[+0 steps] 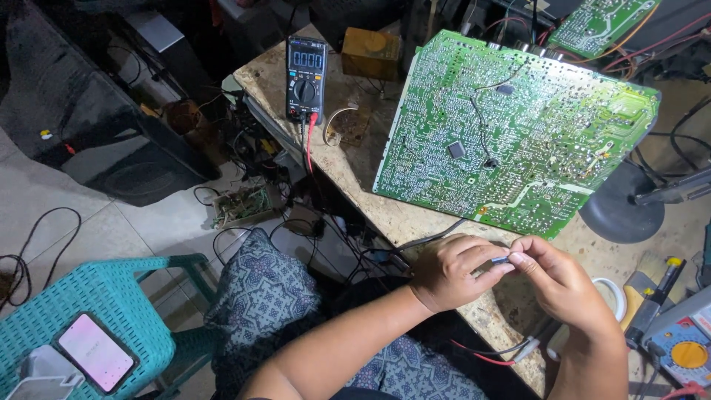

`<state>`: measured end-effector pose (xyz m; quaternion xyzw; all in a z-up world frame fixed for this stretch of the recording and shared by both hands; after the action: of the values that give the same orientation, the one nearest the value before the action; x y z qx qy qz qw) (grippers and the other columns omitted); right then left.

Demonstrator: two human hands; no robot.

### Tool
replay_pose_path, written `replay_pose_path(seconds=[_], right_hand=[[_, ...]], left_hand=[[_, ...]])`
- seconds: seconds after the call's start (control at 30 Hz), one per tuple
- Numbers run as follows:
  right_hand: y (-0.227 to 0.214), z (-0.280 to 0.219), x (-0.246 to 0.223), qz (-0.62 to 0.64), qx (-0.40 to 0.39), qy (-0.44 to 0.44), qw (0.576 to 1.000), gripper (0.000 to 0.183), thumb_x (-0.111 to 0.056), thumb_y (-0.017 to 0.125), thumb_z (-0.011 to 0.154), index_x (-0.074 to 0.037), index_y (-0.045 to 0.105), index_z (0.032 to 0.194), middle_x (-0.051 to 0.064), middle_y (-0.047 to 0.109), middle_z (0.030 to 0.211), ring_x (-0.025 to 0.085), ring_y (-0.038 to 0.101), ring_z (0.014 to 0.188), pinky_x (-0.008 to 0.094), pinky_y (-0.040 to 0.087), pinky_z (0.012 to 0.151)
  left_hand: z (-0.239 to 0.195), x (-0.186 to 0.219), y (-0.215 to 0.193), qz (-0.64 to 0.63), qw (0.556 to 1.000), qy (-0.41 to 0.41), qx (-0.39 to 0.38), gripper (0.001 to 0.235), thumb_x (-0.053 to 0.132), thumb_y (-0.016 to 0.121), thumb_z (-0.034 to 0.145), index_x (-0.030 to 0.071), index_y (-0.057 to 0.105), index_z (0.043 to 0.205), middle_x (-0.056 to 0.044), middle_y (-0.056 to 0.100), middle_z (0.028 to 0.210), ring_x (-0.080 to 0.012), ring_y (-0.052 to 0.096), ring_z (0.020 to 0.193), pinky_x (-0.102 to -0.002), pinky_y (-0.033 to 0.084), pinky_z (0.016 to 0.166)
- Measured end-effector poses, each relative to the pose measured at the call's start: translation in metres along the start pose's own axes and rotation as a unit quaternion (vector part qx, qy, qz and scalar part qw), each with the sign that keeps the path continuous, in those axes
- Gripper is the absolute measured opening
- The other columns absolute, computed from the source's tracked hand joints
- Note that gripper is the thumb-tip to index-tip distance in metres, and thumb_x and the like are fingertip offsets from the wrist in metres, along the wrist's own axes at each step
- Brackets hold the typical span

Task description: The person uses multimeter probes to test a small electronic component and then inspects a large green circuit board using a magnifying glass. The person holds the probes against the component and later moves the magnifying glass over the board's surface to view the details.

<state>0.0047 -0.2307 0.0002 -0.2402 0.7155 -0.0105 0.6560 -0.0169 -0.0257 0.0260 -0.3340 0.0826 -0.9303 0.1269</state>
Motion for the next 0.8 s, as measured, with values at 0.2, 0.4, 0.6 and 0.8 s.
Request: replay_pose_path(seconds=[0.2, 0.4, 0.6, 0.8], right_hand=[[0.003, 0.000, -0.011, -0.070, -0.004, 0.023, 0.997, 0.018, -0.019, 0.056, 0.105, -0.006, 0.067, 0.099, 0.001, 0.064, 0.089, 0.012, 0.058, 0.085, 0.030, 0.048, 0.079], [-0.012, 0.003, 0.008, 0.059, 0.035, -0.004, 0.998, 0.016, -0.015, 0.051, 0.109, -0.002, 0.061, 0.106, 0.010, 0.064, 0.092, 0.020, 0.063, 0.087, 0.034, 0.053, 0.082], [-0.015, 0.002, -0.007, -0.020, 0.092, -0.006, 0.996, 0.021, -0.016, 0.054, 0.108, 0.000, 0.067, 0.106, 0.010, 0.068, 0.087, 0.020, 0.065, 0.081, 0.032, 0.054, 0.079], [-0.013, 0.001, -0.014, -0.068, 0.125, 0.020, 0.990, 0.019, -0.015, 0.061, 0.107, -0.002, 0.069, 0.094, 0.007, 0.068, 0.082, 0.015, 0.064, 0.078, 0.028, 0.052, 0.077]], left_hand=[[-0.001, -0.002, 0.004, 0.000, 1.000, 0.004, -0.019, 0.010, 0.014, 0.077, 0.098, 0.010, 0.071, 0.105, -0.006, 0.074, 0.099, -0.0258, 0.072, 0.084, -0.040, 0.058, 0.076], [-0.004, -0.006, 0.008, -0.004, 1.000, -0.012, -0.017, 0.013, 0.013, 0.079, 0.094, 0.007, 0.073, 0.104, -0.009, 0.074, 0.096, -0.0245, 0.072, 0.081, -0.037, 0.059, 0.073], [-0.003, -0.005, 0.005, 0.001, 1.000, -0.004, -0.017, 0.017, 0.014, 0.073, 0.101, 0.007, 0.073, 0.116, -0.009, 0.070, 0.098, -0.0244, 0.069, 0.082, -0.037, 0.058, 0.071], [-0.001, -0.004, 0.001, 0.005, 0.999, -0.018, -0.029, 0.010, 0.018, 0.068, 0.102, 0.010, 0.071, 0.107, -0.006, 0.069, 0.100, -0.0245, 0.071, 0.085, -0.037, 0.058, 0.071]])
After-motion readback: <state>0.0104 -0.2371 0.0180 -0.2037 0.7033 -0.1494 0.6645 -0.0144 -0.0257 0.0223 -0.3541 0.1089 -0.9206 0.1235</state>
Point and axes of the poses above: each hand's wrist, its own z-axis towards the middle knuckle, its own y-axis out of the palm, x = y × z, the point moved 5 cm from there along z, towards the middle knuckle
